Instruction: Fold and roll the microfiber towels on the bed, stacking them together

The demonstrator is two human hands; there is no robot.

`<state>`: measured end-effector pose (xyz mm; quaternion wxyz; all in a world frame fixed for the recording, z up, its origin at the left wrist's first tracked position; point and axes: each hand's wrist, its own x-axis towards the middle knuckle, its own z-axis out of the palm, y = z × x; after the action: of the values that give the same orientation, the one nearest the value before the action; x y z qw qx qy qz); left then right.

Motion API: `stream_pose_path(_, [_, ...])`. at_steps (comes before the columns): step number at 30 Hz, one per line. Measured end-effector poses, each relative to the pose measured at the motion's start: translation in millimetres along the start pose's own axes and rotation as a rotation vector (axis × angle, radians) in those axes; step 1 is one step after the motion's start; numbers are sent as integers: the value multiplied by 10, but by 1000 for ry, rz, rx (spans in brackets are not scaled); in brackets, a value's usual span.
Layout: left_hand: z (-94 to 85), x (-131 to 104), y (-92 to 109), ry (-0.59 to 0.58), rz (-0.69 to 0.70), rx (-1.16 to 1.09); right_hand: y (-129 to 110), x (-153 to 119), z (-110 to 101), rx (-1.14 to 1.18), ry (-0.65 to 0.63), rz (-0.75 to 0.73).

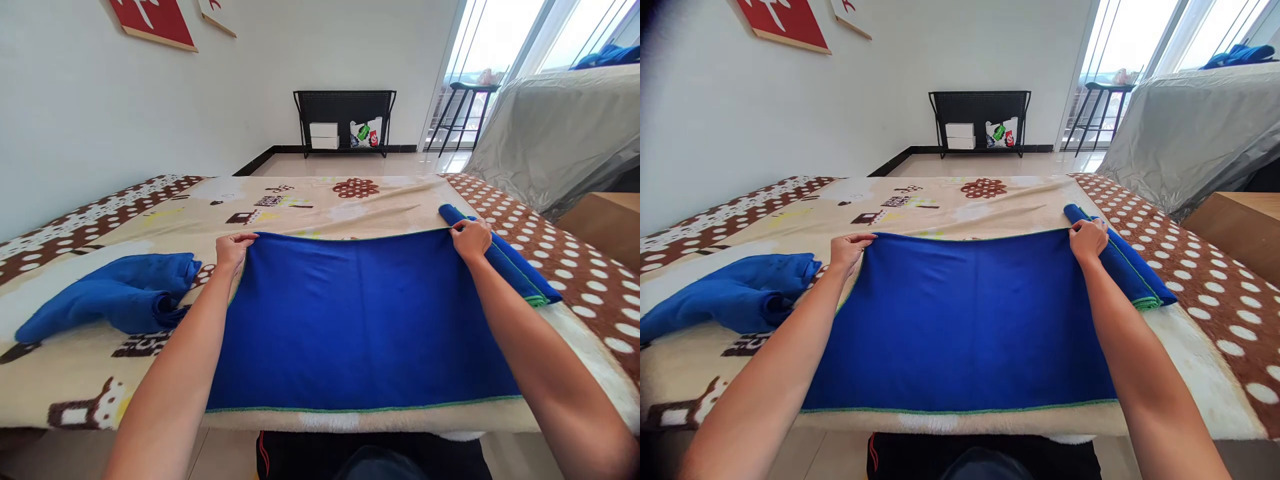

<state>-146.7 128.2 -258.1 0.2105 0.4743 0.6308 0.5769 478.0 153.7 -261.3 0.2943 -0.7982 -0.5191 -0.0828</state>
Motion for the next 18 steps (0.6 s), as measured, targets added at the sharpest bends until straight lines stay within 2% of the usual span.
stream_pose_path(9, [-29, 75, -196, -20, -39, 143, 145, -69, 208, -136, -51, -1])
stream_pose_path(18, [35, -28, -214, -54, -79, 252, 225, -105, 293, -327, -87, -155])
